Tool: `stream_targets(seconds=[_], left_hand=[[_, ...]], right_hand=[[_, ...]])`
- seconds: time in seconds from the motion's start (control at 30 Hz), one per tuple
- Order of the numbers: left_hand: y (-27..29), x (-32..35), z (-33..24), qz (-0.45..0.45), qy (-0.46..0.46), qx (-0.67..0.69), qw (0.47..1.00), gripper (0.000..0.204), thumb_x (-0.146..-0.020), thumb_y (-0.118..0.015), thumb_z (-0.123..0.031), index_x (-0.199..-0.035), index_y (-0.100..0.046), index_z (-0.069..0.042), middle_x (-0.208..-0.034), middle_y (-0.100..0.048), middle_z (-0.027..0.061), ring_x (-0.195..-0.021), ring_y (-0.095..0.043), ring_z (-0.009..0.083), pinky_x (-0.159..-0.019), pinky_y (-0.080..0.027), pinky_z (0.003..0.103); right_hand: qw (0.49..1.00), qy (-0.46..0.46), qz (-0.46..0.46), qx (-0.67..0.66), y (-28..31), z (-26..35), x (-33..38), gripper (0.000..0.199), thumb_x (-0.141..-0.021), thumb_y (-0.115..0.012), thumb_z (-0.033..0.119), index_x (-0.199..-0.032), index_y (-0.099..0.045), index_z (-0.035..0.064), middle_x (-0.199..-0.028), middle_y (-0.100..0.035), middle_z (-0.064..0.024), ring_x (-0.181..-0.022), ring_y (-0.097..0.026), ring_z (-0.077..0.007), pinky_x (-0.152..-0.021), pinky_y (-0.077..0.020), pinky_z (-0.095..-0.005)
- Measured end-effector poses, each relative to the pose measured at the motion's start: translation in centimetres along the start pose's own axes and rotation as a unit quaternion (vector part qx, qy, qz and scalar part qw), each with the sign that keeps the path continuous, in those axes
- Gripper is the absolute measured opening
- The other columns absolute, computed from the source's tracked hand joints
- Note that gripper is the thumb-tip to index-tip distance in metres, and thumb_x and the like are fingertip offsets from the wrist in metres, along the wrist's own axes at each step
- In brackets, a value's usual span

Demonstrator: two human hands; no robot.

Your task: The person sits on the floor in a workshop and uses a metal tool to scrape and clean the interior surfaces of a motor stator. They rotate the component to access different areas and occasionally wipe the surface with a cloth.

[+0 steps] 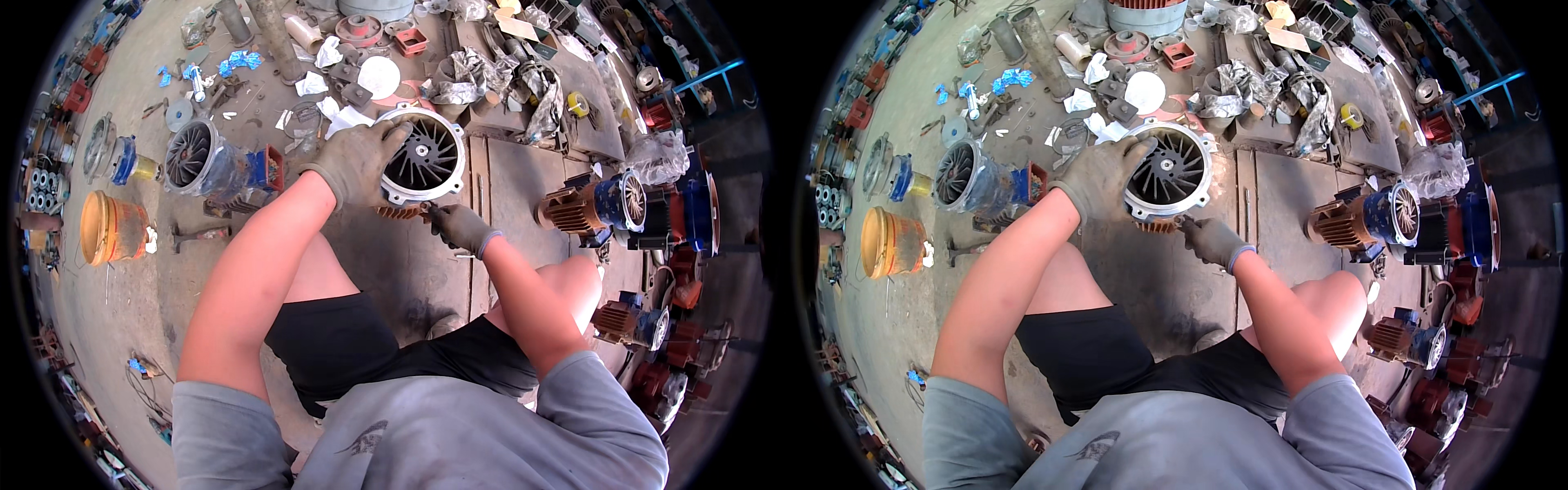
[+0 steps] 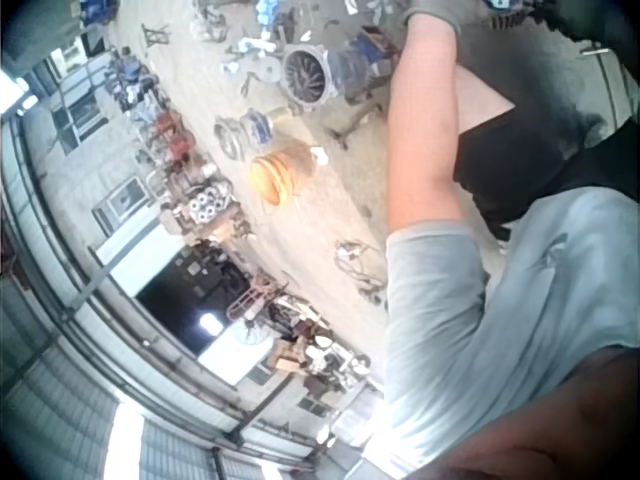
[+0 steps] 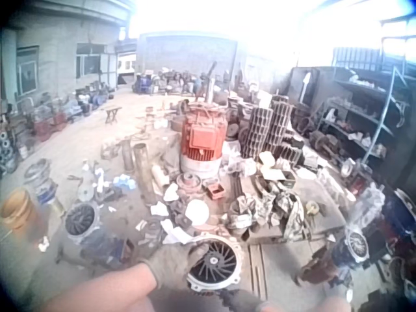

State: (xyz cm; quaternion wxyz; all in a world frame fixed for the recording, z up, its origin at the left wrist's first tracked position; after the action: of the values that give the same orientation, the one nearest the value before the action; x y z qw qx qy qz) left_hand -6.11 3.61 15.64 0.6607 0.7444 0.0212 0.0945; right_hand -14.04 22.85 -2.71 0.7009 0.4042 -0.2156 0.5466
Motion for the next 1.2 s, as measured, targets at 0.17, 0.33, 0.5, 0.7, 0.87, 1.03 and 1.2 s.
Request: stream_targets(seconds=[0.17, 0.33, 0.5, 0.7, 0.87, 1.03, 1.2], left_hand=[[-0.2, -0.7, -0.3, 0.008, -0.009, 0.003, 1.0, 0.125, -0.071, -0.091, -0.066, -0.164, -0.041, 0.0, -0.15, -0.06, 0.0272, -0.125, -0.072, 0.0404, -0.106, -0.059, 0.048], [-0.4, -0.1, 0.1, -0.012, -0.004, 0.001, 1.0, 0.125, -0.068, -0.094, -0.062, -0.162, -0.041, 0.001, -0.149, -0.06, 0.0274, -0.124, -0.072, 0.041, -0.105, -0.06, 0.048], [-0.2, -0.4, -0.5, -0.019, -0.005, -0.045, 0.999, 0.119, -0.07, -0.092, -0.058, -0.161, -0.042, 0.001, -0.147, -0.061, 0.0265, -0.124, -0.072, 0.0406, -0.104, -0.06, 0.048], [-0.2, 0.1, -1.0, -0.061, 0.033, -0.016, 0.997, 0.121, -0.068, -0.096, -0.061, -0.157, -0.043, 0.002, -0.138, -0.065, 0.0236, -0.121, -0.073, 0.0403, -0.102, -0.06, 0.05], [-0.3, 1.2, -1.9, -0.077, 0.09, 0.01, 0.993, 0.121, -0.069, -0.095, -0.07, -0.15, -0.045, 0.004, -0.134, -0.066, 0.0243, -0.112, -0.076, 0.0407, -0.092, -0.063, 0.05], [0.0, 1.0, -2.2, -0.11, 0.071, 0.009, 0.991, 0.116, -0.069, -0.093, -0.075, -0.142, -0.05, 0.003, -0.125, -0.069, 0.0223, -0.109, -0.076, 0.0409, -0.088, -0.063, 0.05], [-0.4, 1.4, -1.9, -0.147, 0.043, 0.009, 0.988, 0.119, -0.068, -0.094, -0.074, -0.145, -0.049, 0.005, -0.127, -0.069, 0.0232, -0.109, -0.075, 0.0406, -0.091, -0.063, 0.05]], right_hand=[[0.977, -0.007, -0.045, -0.21, -2.1, -3.0, -0.8, 0.065, -0.114, -0.052, 0.061, -0.098, -0.07, 0.0008, -0.071, -0.062, -0.0069, -0.058, -0.06, -0.0198, -0.058, -0.0507, -0.0355], [0.968, -0.03, -0.061, -0.243, -3.9, -1.5, 1.0, 0.058, -0.118, -0.047, 0.053, -0.1, -0.068, 0.0014, -0.072, -0.066, -0.0091, -0.059, -0.065, -0.0211, -0.057, -0.0527, -0.0369], [0.927, -0.007, -0.064, -0.37, -5.2, 0.0, 1.6, 0.058, -0.117, -0.049, 0.057, -0.102, -0.065, 0.0031, -0.07, -0.062, -0.0072, -0.055, -0.061, -0.0204, -0.052, -0.0489, -0.0356], [0.88, -0.045, -0.107, -0.461, -5.8, -1.9, -0.2, 0.055, -0.116, -0.054, 0.056, -0.096, -0.067, 0.006, -0.068, -0.06, -0.0033, -0.052, -0.055, -0.0178, -0.05, -0.0436, -0.0355], [0.892, -0.048, -0.16, -0.419, -3.5, -3.5, 0.0, 0.05, -0.113, -0.06, 0.052, -0.094, -0.071, 0.0072, -0.064, -0.054, 0.0016, -0.051, -0.049, -0.0159, -0.049, -0.0382, -0.0359], [0.858, -0.002, -0.248, -0.449, -5.6, -3.7, -0.9, 0.045, -0.114, -0.059, 0.045, -0.096, -0.072, 0.0065, -0.065, -0.056, -0.0005, -0.051, -0.05, -0.0161, -0.048, -0.0378, -0.035], [0.895, 0.0, -0.146, -0.421, -4.0, -3.1, 0.0, 0.049, -0.116, -0.055, 0.048, -0.099, -0.069, 0.0051, -0.065, -0.056, -0.0018, -0.052, -0.053, -0.0158, -0.049, -0.0421, -0.034]])
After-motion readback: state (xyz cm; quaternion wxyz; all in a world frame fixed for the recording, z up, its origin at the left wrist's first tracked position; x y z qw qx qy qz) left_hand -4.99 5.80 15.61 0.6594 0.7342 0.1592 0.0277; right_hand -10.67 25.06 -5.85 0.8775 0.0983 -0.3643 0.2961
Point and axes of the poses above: each hand's wrist, its own x-axis away from the middle knuckle, its own y-axis out of the back of the hand, z = x × y, the point moved 10 cm from there along -x, towards the middle knuckle
